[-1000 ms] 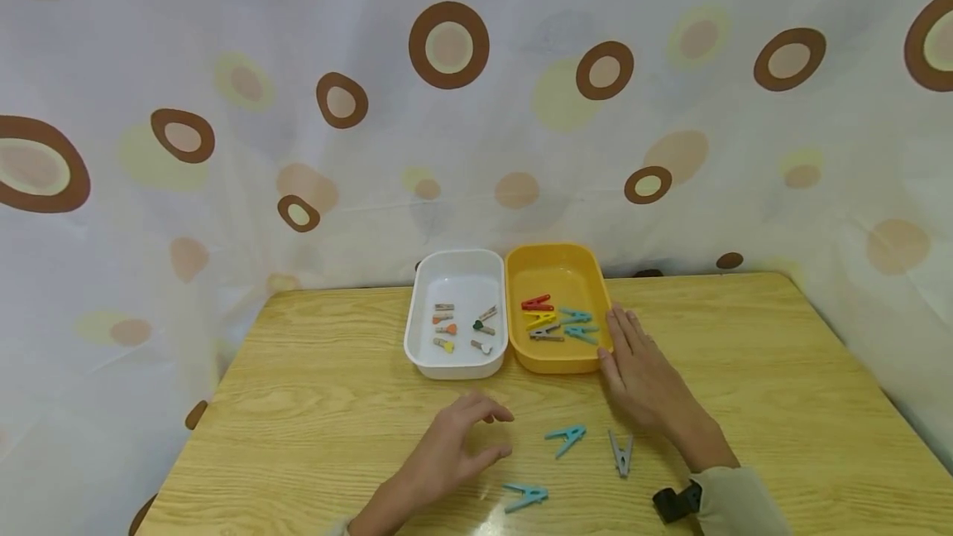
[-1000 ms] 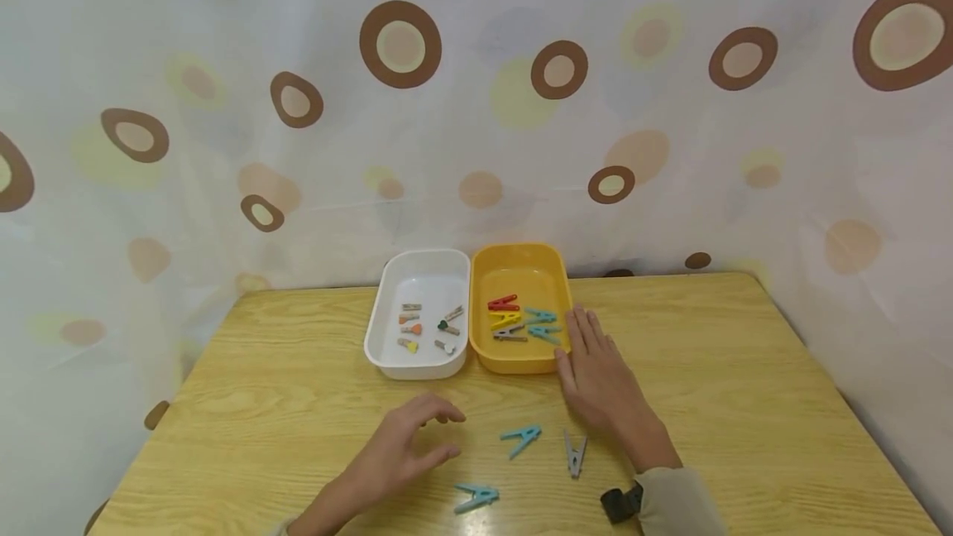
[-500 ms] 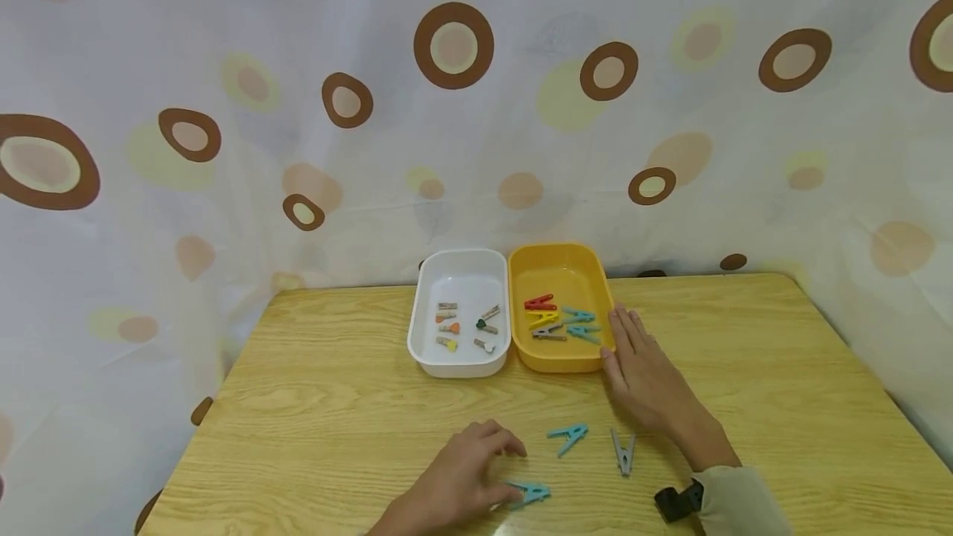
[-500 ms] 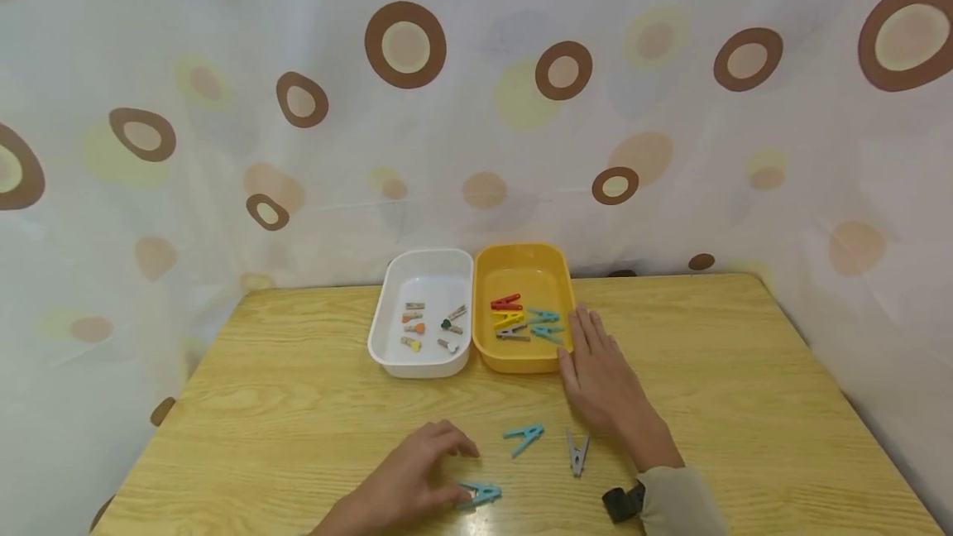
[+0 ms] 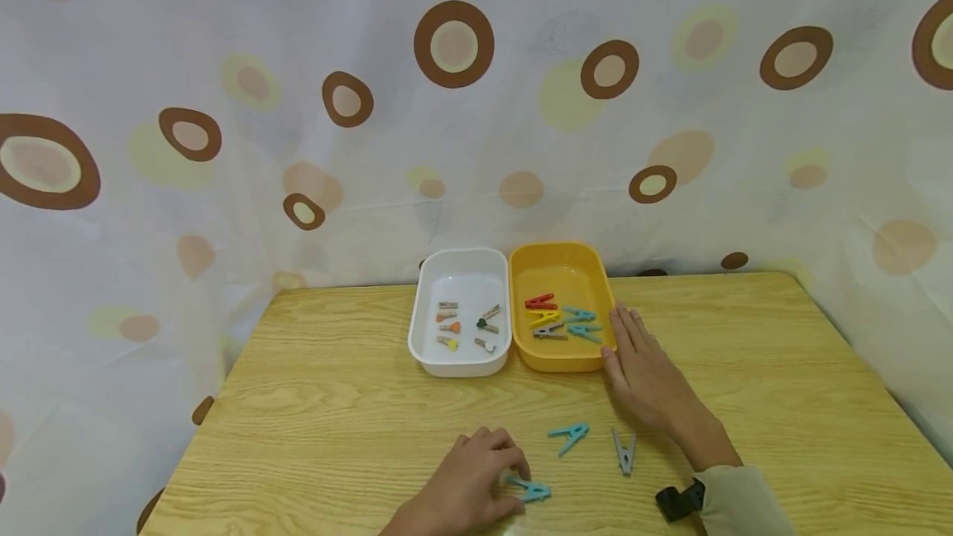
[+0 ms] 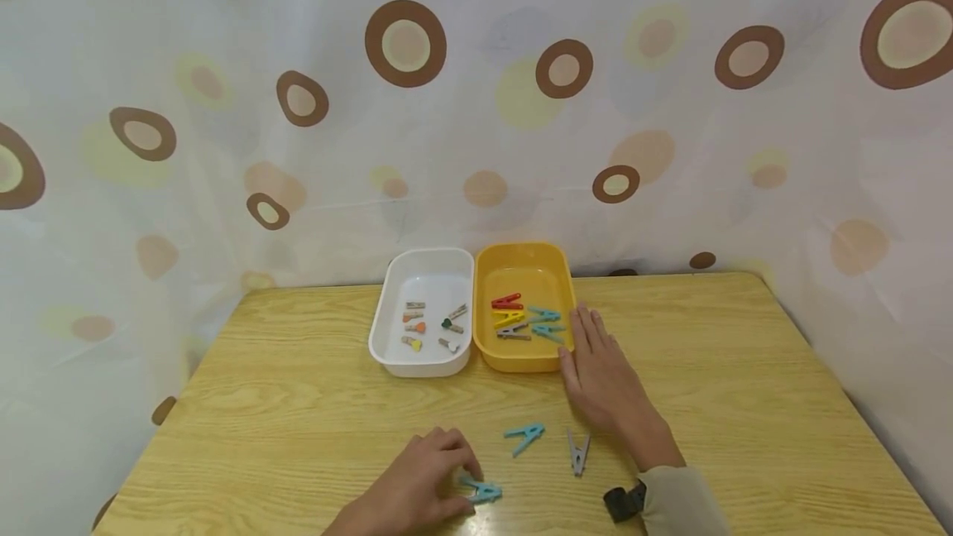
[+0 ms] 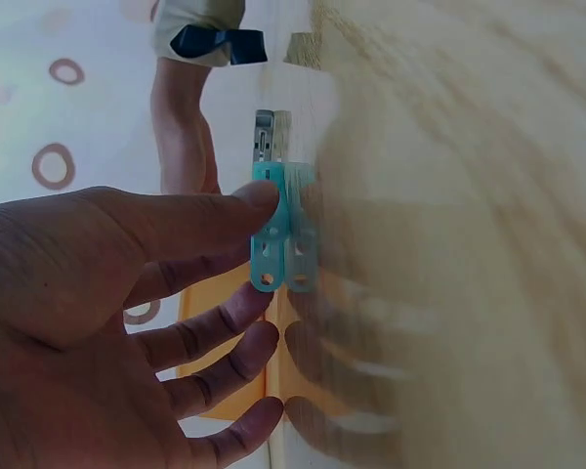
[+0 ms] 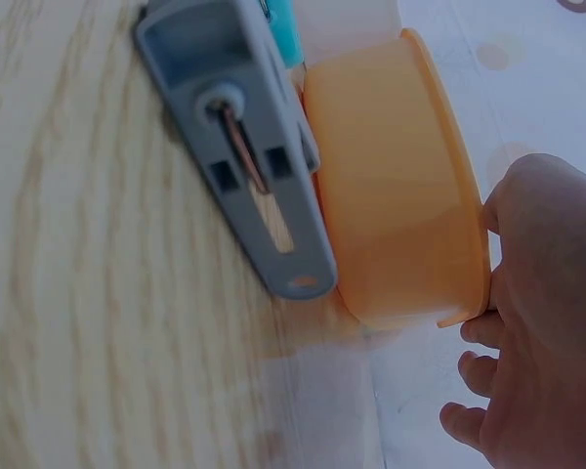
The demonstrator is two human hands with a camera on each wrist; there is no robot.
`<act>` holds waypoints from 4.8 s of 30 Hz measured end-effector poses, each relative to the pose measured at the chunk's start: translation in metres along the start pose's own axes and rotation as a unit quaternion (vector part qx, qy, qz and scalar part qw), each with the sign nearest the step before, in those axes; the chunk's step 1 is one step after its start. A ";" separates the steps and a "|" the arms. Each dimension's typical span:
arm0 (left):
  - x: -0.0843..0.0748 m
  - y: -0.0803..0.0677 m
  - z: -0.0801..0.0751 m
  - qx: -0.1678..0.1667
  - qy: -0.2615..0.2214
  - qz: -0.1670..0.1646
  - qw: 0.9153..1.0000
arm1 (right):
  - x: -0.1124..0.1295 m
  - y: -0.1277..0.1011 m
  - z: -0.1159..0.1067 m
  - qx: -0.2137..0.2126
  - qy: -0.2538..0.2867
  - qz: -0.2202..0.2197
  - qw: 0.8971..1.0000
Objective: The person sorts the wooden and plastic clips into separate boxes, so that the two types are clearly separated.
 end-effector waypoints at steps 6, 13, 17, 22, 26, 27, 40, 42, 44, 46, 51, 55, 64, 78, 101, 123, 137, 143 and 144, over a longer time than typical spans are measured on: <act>0.002 0.001 0.002 0.026 -0.017 -0.022 0.999 | 0.001 0.000 0.000 -0.007 0.011 -0.003 1.000; 0.000 0.002 0.001 0.027 -0.026 -0.015 0.999 | -0.001 -0.003 0.000 -0.014 0.011 0.000 1.000; 0.001 0.002 0.001 0.022 -0.027 -0.018 0.999 | -0.002 -0.004 0.002 -0.008 0.009 0.006 1.000; 0.003 0.002 -0.003 0.009 -0.041 -0.022 0.999 | -0.004 -0.005 0.003 -0.002 0.006 0.013 1.000; 0.003 0.001 -0.011 -0.016 -0.049 -0.006 0.999 | -0.004 -0.005 0.001 -0.007 0.004 0.008 1.000; 0.003 0.001 -0.013 -0.024 -0.050 -0.002 0.998 | -0.004 -0.005 0.001 -0.008 0.004 0.007 1.000; 0.000 -0.002 -0.026 -0.086 -0.107 0.038 0.990 | 0.000 -0.003 -0.001 -0.008 0.005 0.002 1.000; -0.001 0.000 -0.029 -0.110 -0.109 0.048 0.987 | 0.000 -0.002 -0.002 -0.009 0.001 0.002 1.000; -0.002 0.001 -0.033 -0.138 -0.108 0.056 0.983 | 0.001 -0.001 -0.003 -0.008 0.000 0.003 1.000; -0.004 0.003 -0.037 -0.164 -0.107 0.065 0.979 | 0.001 0.000 -0.003 -0.006 0.003 0.003 1.000; -0.008 0.013 -0.052 -0.201 -0.103 0.072 0.972 | 0.001 0.001 -0.003 -0.012 0.003 -0.003 1.000; -0.009 0.023 -0.066 -0.217 -0.102 0.066 0.969 | 0.000 0.000 0.000 -0.009 0.004 -0.004 1.000; -0.012 0.055 -0.090 -0.252 -0.143 0.074 0.954 | -0.001 0.000 -0.002 -0.013 0.004 -0.003 1.000; -0.007 0.095 -0.108 -0.295 -0.107 0.093 0.945 | -0.003 -0.001 0.003 -0.005 0.007 0.004 1.000; 0.017 0.161 -0.131 -0.272 -0.100 0.067 0.955 | -0.001 0.000 0.002 -0.011 0.011 -0.008 1.000; 0.042 0.208 -0.119 -0.190 -0.015 -0.004 0.982 | -0.002 0.000 0.001 -0.015 0.011 -0.012 1.000; 0.042 0.239 -0.112 -0.140 0.052 -0.011 0.989 | -0.002 0.000 0.002 -0.018 0.013 -0.010 1.000; 0.041 0.244 -0.107 -0.118 0.054 -0.016 0.991 | -0.002 0.000 0.002 -0.018 0.006 -0.005 1.000; 0.041 0.245 -0.106 -0.115 0.057 -0.018 0.992 | -0.002 0.000 0.002 -0.017 0.005 -0.005 1.000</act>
Point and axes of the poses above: each hand's wrist, its own y-axis towards the middle knuckle, its own z-axis out of the palm, x = y × z, the point moved 7 cm from there along y, towards the middle knuckle, and after that the axes turned 3 degrees about x, right-handed, at the moved point
